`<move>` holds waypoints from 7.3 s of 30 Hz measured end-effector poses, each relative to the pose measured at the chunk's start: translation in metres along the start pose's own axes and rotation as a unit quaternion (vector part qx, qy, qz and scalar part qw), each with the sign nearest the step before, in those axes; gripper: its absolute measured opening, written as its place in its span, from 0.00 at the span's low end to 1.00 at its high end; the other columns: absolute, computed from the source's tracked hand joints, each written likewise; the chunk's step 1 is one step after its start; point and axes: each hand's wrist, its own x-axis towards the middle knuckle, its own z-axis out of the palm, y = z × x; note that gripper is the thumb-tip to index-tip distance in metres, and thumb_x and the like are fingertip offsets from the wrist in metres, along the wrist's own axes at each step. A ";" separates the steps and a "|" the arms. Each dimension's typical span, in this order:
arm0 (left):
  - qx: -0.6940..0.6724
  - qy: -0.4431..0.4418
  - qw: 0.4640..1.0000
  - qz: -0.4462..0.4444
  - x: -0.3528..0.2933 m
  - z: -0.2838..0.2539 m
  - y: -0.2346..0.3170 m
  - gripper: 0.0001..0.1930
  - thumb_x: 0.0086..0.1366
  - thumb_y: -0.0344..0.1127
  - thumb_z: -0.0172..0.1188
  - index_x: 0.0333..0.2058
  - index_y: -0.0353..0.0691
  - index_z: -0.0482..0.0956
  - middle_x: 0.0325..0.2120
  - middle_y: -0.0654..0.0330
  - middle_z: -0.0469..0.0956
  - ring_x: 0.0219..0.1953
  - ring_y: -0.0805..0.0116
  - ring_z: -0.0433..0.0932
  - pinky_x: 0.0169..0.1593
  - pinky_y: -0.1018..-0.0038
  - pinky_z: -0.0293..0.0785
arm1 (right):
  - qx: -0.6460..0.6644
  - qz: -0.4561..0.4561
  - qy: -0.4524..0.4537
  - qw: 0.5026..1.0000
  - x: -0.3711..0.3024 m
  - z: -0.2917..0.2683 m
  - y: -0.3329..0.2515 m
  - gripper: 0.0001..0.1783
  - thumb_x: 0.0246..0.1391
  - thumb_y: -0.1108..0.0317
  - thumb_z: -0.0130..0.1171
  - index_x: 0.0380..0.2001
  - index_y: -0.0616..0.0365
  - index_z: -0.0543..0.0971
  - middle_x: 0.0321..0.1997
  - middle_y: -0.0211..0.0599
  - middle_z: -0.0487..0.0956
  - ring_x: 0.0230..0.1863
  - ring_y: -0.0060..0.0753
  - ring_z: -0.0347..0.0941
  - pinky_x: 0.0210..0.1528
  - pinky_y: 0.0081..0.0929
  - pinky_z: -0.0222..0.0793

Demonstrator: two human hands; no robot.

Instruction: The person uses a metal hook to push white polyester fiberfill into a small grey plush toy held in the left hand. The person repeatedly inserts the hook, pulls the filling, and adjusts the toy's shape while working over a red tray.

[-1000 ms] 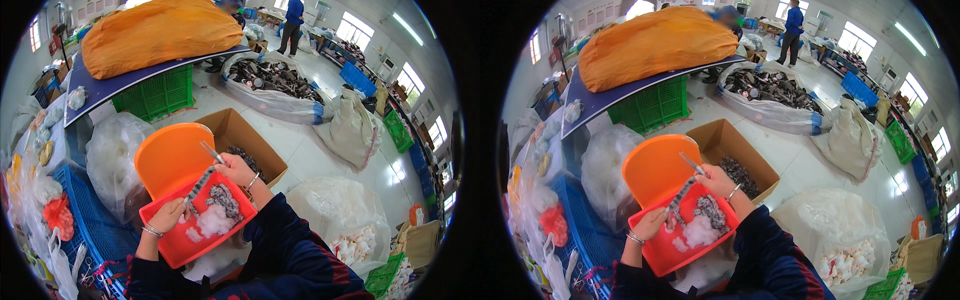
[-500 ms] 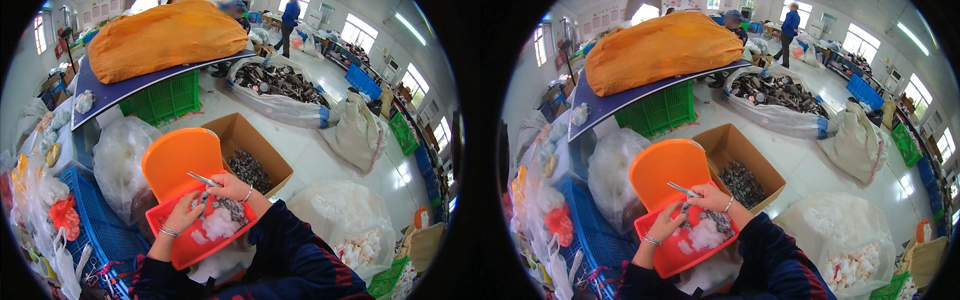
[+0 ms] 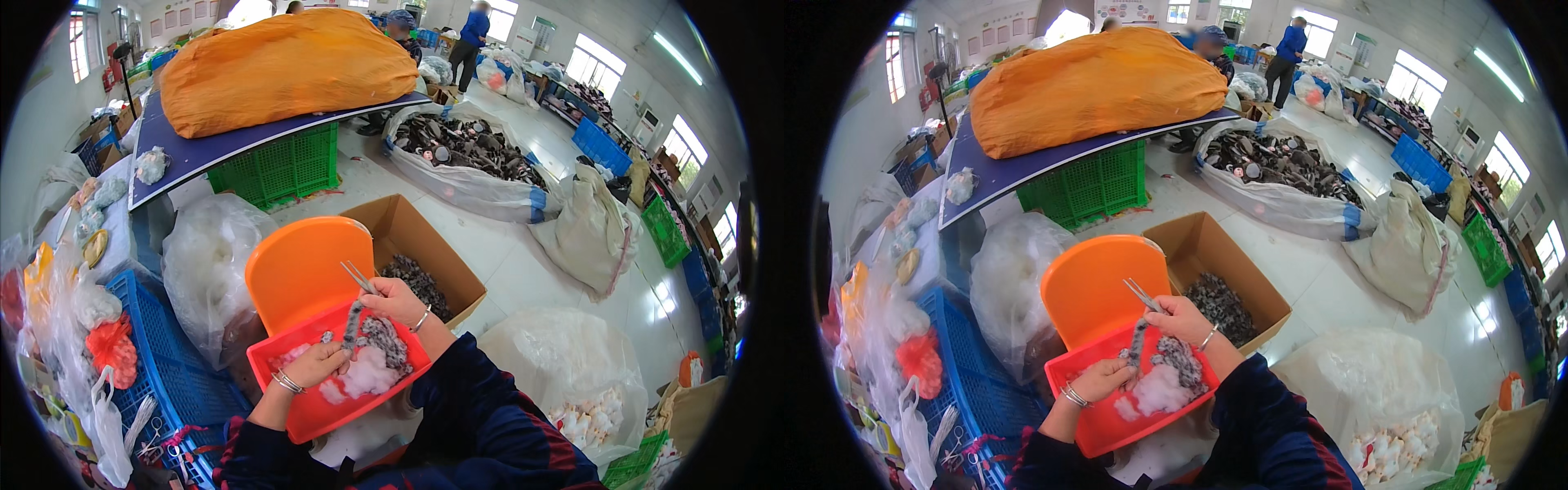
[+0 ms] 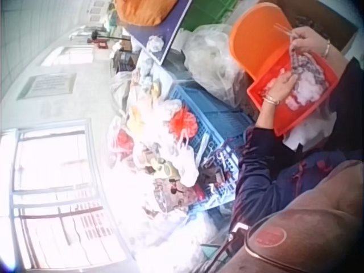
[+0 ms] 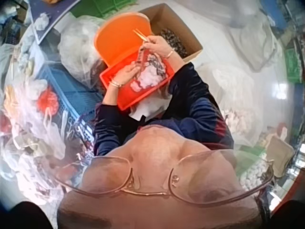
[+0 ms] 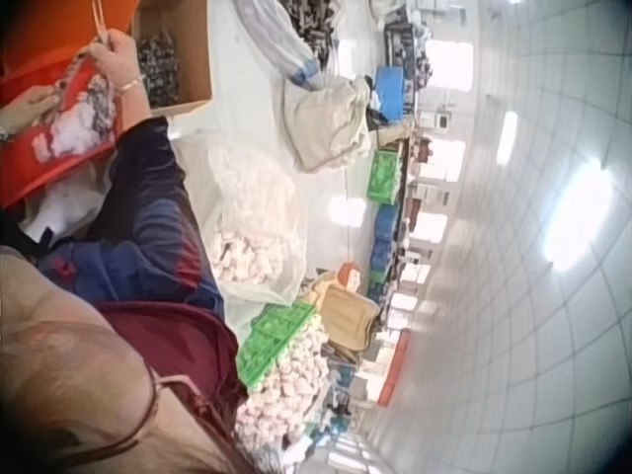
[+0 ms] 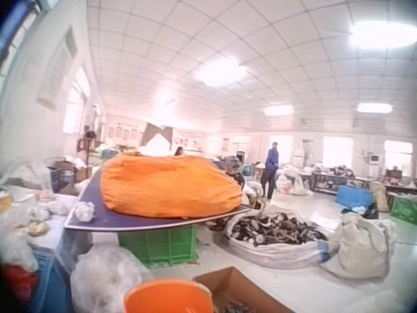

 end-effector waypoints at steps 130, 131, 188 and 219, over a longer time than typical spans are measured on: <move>-0.326 0.243 0.913 0.017 -0.009 -0.028 0.018 0.17 0.71 0.40 0.47 0.44 0.33 0.77 0.38 0.54 0.82 0.37 0.70 0.81 0.40 0.77 0.74 | -0.229 0.017 -0.045 0.972 -0.020 0.029 0.014 0.10 0.64 0.65 0.51 0.37 0.62 0.73 0.28 0.26 0.73 0.28 0.14 0.66 0.30 0.16 0.63; -0.318 0.244 0.916 0.025 -0.010 -0.029 0.017 0.16 0.71 0.39 0.48 0.45 0.32 0.78 0.40 0.54 0.82 0.40 0.68 0.82 0.40 0.77 0.75 | -0.209 0.018 -0.039 0.977 -0.020 0.029 0.014 0.09 0.63 0.66 0.52 0.38 0.62 0.73 0.28 0.26 0.74 0.29 0.14 0.67 0.31 0.16 0.63; -0.125 0.240 0.963 -0.002 -0.021 -0.034 0.025 0.09 0.63 0.36 0.62 0.28 0.36 0.81 0.19 0.66 0.78 0.22 0.82 0.74 0.28 0.84 0.69 | -0.342 -0.088 -0.032 0.935 -0.027 0.031 -0.010 0.04 0.53 0.74 0.61 0.28 0.63 0.76 0.21 0.32 0.76 0.21 0.20 0.69 0.25 0.20 0.64; -0.231 0.382 0.888 0.112 -0.015 -0.027 0.029 0.14 0.63 0.38 0.63 0.23 0.34 0.79 0.18 0.66 0.74 0.20 0.80 0.69 0.25 0.82 0.65 | -0.107 0.000 0.047 0.993 -0.011 0.078 0.022 0.05 0.59 0.71 0.57 0.31 0.61 0.75 0.25 0.20 0.72 0.25 0.09 0.62 0.27 0.13 0.59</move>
